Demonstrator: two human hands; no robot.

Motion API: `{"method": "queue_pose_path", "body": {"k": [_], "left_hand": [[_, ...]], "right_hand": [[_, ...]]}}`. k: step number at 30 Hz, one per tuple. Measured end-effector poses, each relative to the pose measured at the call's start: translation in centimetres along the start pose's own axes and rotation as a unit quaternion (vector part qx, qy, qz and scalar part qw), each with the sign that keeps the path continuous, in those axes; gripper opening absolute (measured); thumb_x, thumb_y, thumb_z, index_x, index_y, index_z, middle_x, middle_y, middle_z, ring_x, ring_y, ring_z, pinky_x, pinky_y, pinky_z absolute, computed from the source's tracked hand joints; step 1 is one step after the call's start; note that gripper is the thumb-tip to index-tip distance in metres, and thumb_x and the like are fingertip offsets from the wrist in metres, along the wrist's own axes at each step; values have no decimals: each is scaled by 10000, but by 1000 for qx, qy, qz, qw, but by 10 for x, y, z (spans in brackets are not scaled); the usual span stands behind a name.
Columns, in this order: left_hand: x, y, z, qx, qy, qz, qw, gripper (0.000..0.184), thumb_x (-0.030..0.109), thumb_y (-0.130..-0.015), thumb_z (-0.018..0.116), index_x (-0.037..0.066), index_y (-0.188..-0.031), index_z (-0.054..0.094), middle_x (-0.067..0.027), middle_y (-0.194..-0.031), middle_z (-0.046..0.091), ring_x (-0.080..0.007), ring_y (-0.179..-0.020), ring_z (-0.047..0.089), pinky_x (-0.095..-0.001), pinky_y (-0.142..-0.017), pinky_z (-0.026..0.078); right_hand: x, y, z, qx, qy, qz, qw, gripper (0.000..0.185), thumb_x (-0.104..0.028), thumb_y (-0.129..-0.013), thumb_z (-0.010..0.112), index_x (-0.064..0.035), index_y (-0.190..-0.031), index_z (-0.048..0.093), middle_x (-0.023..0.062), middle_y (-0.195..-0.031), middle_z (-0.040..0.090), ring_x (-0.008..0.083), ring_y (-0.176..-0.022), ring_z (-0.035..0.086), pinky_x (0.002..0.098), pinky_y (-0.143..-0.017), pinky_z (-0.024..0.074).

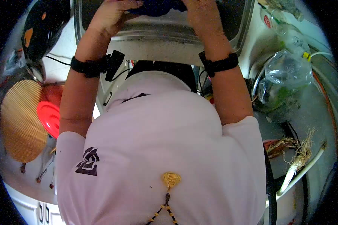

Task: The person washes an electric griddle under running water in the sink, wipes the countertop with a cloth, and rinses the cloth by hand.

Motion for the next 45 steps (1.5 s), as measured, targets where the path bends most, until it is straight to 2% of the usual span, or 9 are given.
{"method": "queue_pose_path", "body": {"k": [6,10,15,17,23,31,37,40,45], "left_hand": [[-3,9,-8,-17,-9,33,999,250,-101,-760,566,54,-949,516,-98,-954,585,-246,-851,614,-348,-776,544],[-5,14,-12,7,-27,22,999,251,-94,-760,566,50,-961,525,-93,-934,594,-237,-844,616,-339,-790,531],[-7,1,-24,16,-22,52,998,259,-60,-764,592,44,-991,525,-104,-961,609,-248,-858,622,-377,-828,543],[-5,-8,-32,-5,-54,98,994,358,134,-793,723,93,-1121,588,-58,-1055,633,-206,-990,594,-360,-802,486],[9,-41,-74,54,129,37,990,304,134,-874,646,78,-1149,531,-88,-1029,617,-247,-927,611,-451,-801,520],[51,-20,-64,177,-130,47,974,185,221,-907,612,156,-1060,531,-42,-957,621,-228,-787,632,-467,-783,507],[52,-30,-52,55,121,67,989,235,246,-963,492,115,-1154,534,-70,-1031,655,-242,-929,645,-457,-853,496],[52,-33,-20,-49,199,49,977,320,237,-980,446,41,-1226,501,-158,-1206,607,-296,-1100,594,-493,-959,457],[44,-32,17,-85,209,47,973,319,241,-959,488,48,-1212,511,-149,-1123,645,-263,-1025,632,-427,-904,501]], "right_hand": [[-1,9,4,66,-83,-91,990,163,-118,-929,531,-23,-1053,577,-34,-753,514,53,-645,452,197,-577,359],[6,20,-13,65,22,19,997,174,-125,-925,538,-23,-1061,576,-21,-790,518,59,-674,448,204,-594,353],[47,15,-45,86,-29,-22,996,295,-181,-902,618,-29,-1153,585,74,-999,620,145,-849,593,313,-811,484],[21,19,-38,96,83,-70,989,219,-136,-907,588,-29,-1097,575,65,-946,615,139,-823,584,335,-805,494],[56,-2,-90,227,-303,14,926,118,-45,-882,545,-20,-996,527,104,-909,590,214,-815,607,384,-725,573],[62,-10,-106,256,-173,36,950,82,-62,-842,601,-66,-910,556,38,-833,584,154,-725,578,319,-553,521],[83,-23,-127,237,-22,24,971,84,-118,-823,617,-54,-876,604,56,-810,627,212,-716,607,366,-663,511],[71,-29,-103,81,418,32,904,263,-223,-833,582,-46,-1022,626,190,-1031,656,373,-953,621,440,-837,480],[64,-46,-46,53,328,-55,941,546,-219,-784,676,-63,-1276,499,190,-1167,600,371,-1091,563,429,-938,446]]}}
Point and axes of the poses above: each hand's wrist, its own y-axis away from the middle knuckle, its own z-axis out of the palm, x = y × z, the point moved 6 cm from there along -y, towards the middle knuckle
